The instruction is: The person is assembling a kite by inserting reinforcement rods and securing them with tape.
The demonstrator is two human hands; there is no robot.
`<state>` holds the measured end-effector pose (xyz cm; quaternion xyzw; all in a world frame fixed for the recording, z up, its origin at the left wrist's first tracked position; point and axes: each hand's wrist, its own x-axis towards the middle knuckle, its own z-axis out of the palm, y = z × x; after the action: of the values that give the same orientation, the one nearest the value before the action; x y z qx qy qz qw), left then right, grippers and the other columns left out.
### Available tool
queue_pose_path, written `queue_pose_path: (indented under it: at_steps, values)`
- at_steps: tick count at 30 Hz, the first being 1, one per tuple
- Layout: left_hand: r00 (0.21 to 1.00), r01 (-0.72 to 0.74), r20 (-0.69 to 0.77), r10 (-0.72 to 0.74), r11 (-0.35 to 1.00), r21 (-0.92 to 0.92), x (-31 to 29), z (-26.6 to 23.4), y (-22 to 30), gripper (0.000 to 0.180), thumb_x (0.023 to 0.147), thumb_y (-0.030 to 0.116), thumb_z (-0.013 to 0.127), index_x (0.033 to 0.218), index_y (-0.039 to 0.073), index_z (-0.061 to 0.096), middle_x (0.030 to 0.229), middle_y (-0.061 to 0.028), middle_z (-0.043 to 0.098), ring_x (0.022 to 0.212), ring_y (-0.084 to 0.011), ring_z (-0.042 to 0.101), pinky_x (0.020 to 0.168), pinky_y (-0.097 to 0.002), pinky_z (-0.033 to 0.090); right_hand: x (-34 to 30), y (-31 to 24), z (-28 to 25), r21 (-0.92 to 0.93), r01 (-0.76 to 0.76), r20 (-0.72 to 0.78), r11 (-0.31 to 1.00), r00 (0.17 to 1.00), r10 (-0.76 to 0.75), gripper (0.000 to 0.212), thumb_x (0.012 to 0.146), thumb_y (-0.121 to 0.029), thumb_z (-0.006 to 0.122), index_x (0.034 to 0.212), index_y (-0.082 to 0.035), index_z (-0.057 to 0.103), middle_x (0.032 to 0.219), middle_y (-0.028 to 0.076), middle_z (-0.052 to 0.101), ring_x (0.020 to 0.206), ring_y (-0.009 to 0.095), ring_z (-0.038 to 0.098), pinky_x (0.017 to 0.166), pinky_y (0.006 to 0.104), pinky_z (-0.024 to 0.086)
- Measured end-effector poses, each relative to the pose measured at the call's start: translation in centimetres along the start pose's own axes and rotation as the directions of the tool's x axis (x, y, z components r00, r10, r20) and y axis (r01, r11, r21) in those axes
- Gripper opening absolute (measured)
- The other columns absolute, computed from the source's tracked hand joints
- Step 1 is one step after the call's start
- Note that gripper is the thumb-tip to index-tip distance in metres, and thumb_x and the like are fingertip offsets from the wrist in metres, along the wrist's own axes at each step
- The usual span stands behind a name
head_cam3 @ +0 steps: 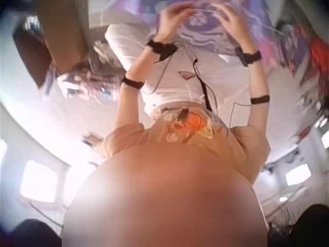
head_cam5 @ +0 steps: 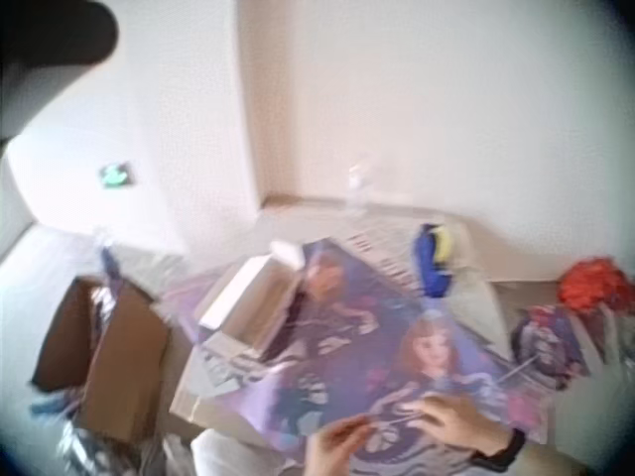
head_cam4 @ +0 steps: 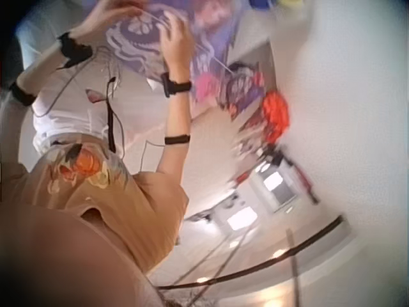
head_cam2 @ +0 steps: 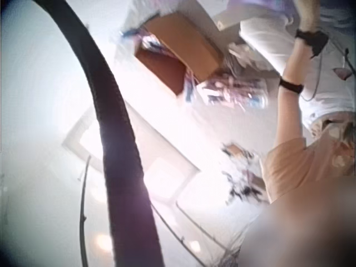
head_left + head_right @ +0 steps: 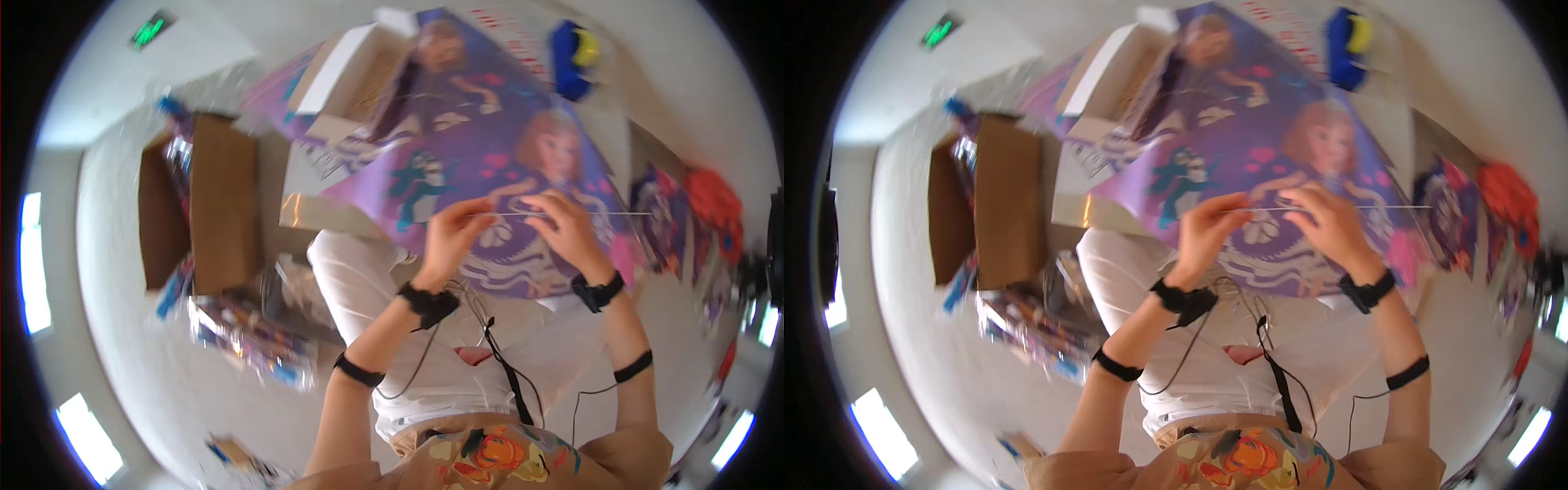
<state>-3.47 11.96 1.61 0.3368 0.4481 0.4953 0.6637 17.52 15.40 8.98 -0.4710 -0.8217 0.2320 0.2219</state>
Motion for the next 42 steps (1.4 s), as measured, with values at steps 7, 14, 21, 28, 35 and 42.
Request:
queue_pose_path:
  at_steps: [7, 14, 21, 28, 35, 42]
  values:
    - [0.996, 0.054, -0.083, -0.035, 0.970, 0.239, 4.0, -0.7, -0.8, 0.018, 0.089, 0.008, 0.067, 0.103, -0.002, 0.069, 0.086, -0.0078, 0.067, 0.074, -0.0138, 0.065, 0.062, -0.0263, 0.048, 8.6, 4.2, 2.2, 0.052, 0.212, 0.273, 0.976, 0.937, -0.218, 0.013, 0.079, 0.000, 0.069, 0.091, -0.004, 0.065, 0.083, 0.008, 0.059, 0.069, 0.025, 0.061, 0.059, 0.0346, 0.047]
    - [0.933, -0.214, -0.135, 0.334, 0.815, 0.539, 5.0, -1.3, -1.0, 0.011, 0.084, 0.009, 0.063, 0.091, 0.005, 0.070, 0.082, -0.0112, 0.064, 0.072, -0.0325, 0.062, 0.062, -0.0400, 0.048, 9.4, 4.6, 3.9, -0.019, 0.263, 0.318, 0.965, 0.916, -0.244, 0.014, 0.081, 0.006, 0.063, 0.093, -0.001, 0.063, 0.085, 0.010, 0.059, 0.070, 0.027, 0.061, 0.060, 0.0342, 0.047]
    - [0.925, -0.198, -0.193, 0.327, 0.849, 0.491, 0.6, -0.2, -3.5, 0.009, 0.084, 0.009, 0.062, 0.089, 0.004, 0.068, 0.083, -0.0119, 0.063, 0.075, -0.0333, 0.062, 0.064, -0.0415, 0.049, 3.6, 1.7, 4.7, -0.112, 0.151, 0.249, 0.982, 0.961, -0.119, 0.016, 0.082, 0.006, 0.065, 0.097, 0.001, 0.062, 0.092, 0.012, 0.060, 0.083, 0.028, 0.060, 0.072, 0.0307, 0.048]
    - [0.946, -0.264, -0.011, 0.324, 0.789, 0.555, -0.5, -0.4, -3.3, 0.007, 0.083, 0.009, 0.061, 0.085, 0.004, 0.066, 0.085, -0.0112, 0.065, 0.081, -0.0329, 0.063, 0.068, -0.0425, 0.050, 0.1, 0.2, 2.5, -0.308, 0.157, 0.270, 0.938, 0.960, -0.073, 0.023, 0.083, 0.007, 0.064, 0.105, 0.000, 0.062, 0.097, 0.014, 0.060, 0.088, 0.031, 0.060, 0.078, 0.0339, 0.049]
    - [0.935, -0.283, -0.030, 0.352, 0.797, 0.533, -0.4, -0.7, -3.5, 0.007, 0.082, 0.008, 0.061, 0.083, 0.003, 0.065, 0.083, -0.0122, 0.065, 0.081, -0.0334, 0.062, 0.069, -0.0425, 0.049, 0.3, -0.5, 2.1, -0.318, 0.137, 0.244, 0.938, 0.968, -0.059, 0.017, 0.086, 0.007, 0.062, 0.102, 0.002, 0.063, 0.097, 0.013, 0.061, 0.088, 0.027, 0.060, 0.079, 0.0313, 0.048]
    - [0.925, -0.290, -0.057, 0.375, 0.795, 0.533, -0.2, -0.7, -3.1, 0.006, 0.079, 0.006, 0.060, 0.082, 0.004, 0.065, 0.083, -0.0120, 0.065, 0.081, -0.0327, 0.062, 0.068, -0.0419, 0.049, 0.8, -1.2, 2.0, -0.311, 0.111, 0.254, 0.944, 0.967, -0.030, 0.016, 0.087, 0.007, 0.060, 0.102, 0.002, 0.062, 0.096, 0.013, 0.061, 0.088, 0.026, 0.060, 0.080, 0.0310, 0.048]
